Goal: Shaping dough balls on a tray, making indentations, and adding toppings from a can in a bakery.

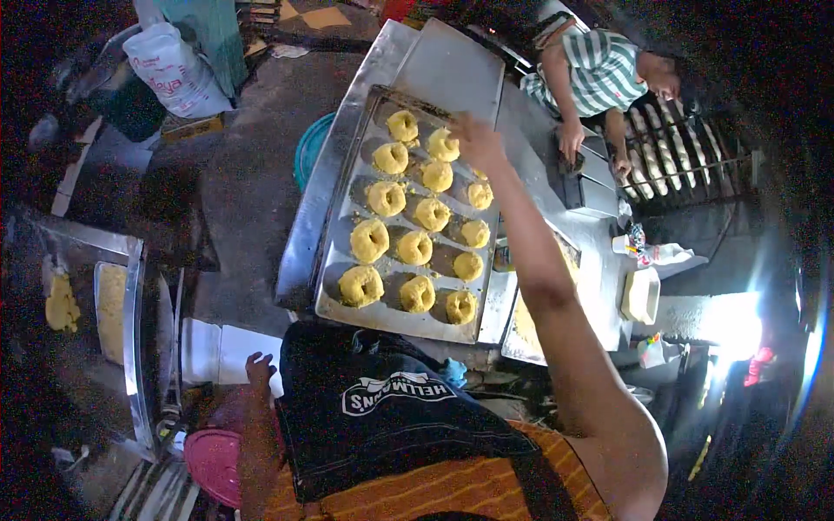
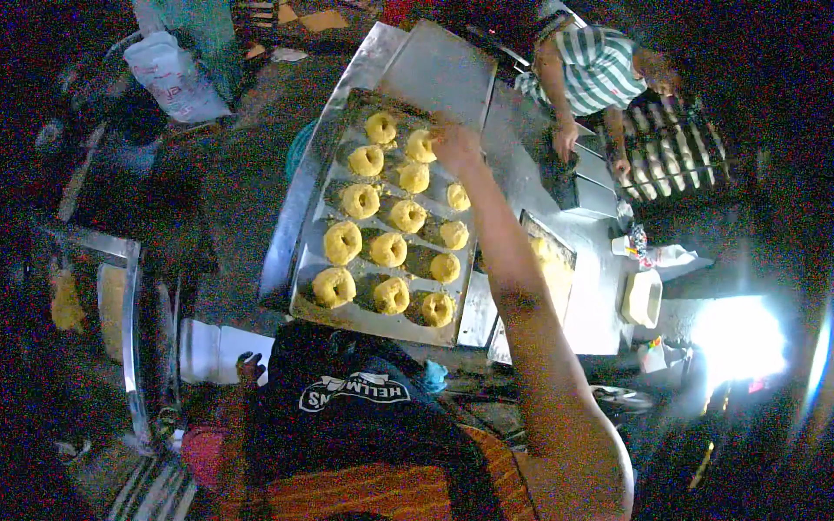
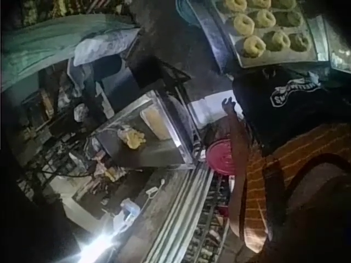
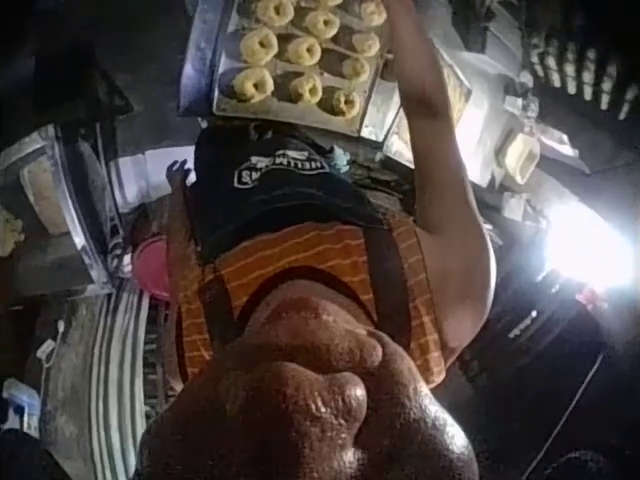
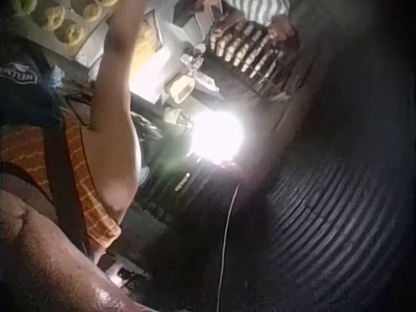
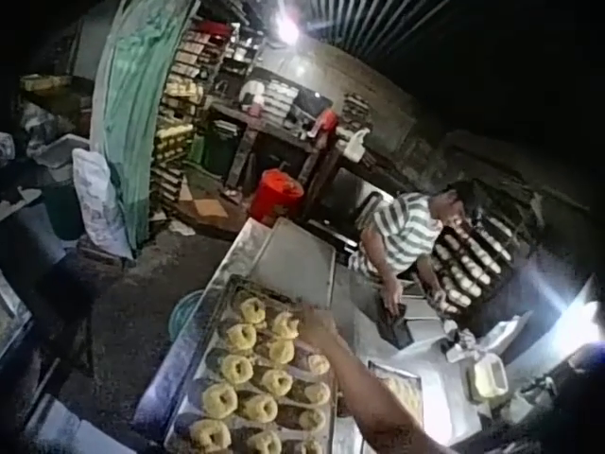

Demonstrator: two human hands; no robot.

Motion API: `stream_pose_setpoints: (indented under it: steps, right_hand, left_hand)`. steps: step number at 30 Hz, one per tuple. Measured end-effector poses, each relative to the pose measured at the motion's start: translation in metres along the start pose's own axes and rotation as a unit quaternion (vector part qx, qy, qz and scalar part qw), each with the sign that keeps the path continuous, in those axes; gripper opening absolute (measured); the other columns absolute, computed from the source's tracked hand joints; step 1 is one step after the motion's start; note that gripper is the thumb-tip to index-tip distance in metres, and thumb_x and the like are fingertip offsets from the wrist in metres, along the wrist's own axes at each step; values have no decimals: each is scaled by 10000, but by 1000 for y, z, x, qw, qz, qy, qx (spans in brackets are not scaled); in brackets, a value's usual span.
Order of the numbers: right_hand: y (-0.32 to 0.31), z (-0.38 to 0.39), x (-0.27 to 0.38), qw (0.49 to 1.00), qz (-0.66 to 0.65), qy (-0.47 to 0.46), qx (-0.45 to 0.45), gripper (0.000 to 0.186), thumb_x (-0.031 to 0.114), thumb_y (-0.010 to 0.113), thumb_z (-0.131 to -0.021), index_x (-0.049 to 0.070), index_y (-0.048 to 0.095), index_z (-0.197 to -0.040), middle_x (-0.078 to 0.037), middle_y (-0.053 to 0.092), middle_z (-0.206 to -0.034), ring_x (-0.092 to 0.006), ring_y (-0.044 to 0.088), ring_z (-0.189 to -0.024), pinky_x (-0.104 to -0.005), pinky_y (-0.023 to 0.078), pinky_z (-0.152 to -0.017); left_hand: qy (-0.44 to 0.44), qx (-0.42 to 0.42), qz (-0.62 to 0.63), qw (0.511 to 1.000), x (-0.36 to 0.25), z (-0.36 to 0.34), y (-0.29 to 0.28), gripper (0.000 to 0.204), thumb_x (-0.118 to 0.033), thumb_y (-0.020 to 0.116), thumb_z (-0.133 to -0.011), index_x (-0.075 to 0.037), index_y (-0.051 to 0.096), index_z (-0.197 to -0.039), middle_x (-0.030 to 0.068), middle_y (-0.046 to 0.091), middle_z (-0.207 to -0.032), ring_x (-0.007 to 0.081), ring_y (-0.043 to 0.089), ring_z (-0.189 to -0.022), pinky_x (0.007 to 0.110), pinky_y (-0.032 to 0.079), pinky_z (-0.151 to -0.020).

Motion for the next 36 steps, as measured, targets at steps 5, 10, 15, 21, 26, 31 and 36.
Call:
stream_pose_setpoints:
  steps: [5,10,15,21,26,31,36]
  right_hand:
    - [-30,63,61,993,-72,87,-17,533,89,546,-894,141,525,-1424,-118,756,-1141,-399,598,-1227,-509,505,-993]
    - [-32,97,83,995,-49,80,-23,618,55,573,-847,106,481,-1456,-194,723,-1187,-425,600,-1224,-573,496,-972]
    - [-4,94,77,995,9,99,6,621,121,600,-838,92,483,-1448,-230,730,-1036,-431,657,-1076,-568,523,-903]
    - [40,60,42,991,-23,26,130,654,163,703,-784,34,525,-1400,-199,736,-1038,-408,696,-963,-518,564,-836]
    - [4,88,-2,929,-366,40,-33,519,-10,551,-911,106,518,-1416,-108,765,-1089,-374,696,-1041,-426,562,-882]
    - [-43,151,-5,991,-86,29,-96,547,18,557,-907,178,528,-1429,-24,764,-1188,-370,668,-1090,-447,545,-925]
    - [-14,167,-33,994,-63,55,-72,570,67,549,-898,190,506,-1453,-57,757,-1176,-358,652,-1111,-523,493,-949]
  left_hand:
    - [57,9,67,996,20,-30,-43,528,-15,768,-842,-31,526,-1312,117,670,-843,163,550,-541,302,467,-462]
    - [-51,-8,43,998,6,-36,-35,532,-33,780,-833,-10,532,-1303,92,650,-787,163,552,-552,307,469,-465]
    - [25,49,82,995,-34,-24,-28,554,-61,799,-804,17,548,-1293,107,675,-798,184,597,-592,324,496,-492]
    - [350,149,-86,921,-70,-5,-30,535,-134,785,-833,-37,582,-1318,134,717,-870,198,620,-620,300,502,-530]
    - [128,116,69,983,8,-5,-59,555,-154,799,-839,-114,535,-1326,116,703,-913,192,617,-625,310,513,-564]
    - [-17,28,70,997,33,60,-34,433,-128,784,-869,-78,566,-1240,115,681,-894,180,596,-607,328,515,-551]
    - [70,76,-159,982,84,59,-36,232,-139,783,-872,-59,662,-1054,98,681,-952,194,610,-636,347,519,-552]
Point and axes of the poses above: each hand's wrist, its own z-axis away from the middle knuckle, its own y-axis out of the palm, x = y × z, the point moved 8 cm from there along -z, towards the middle knuckle
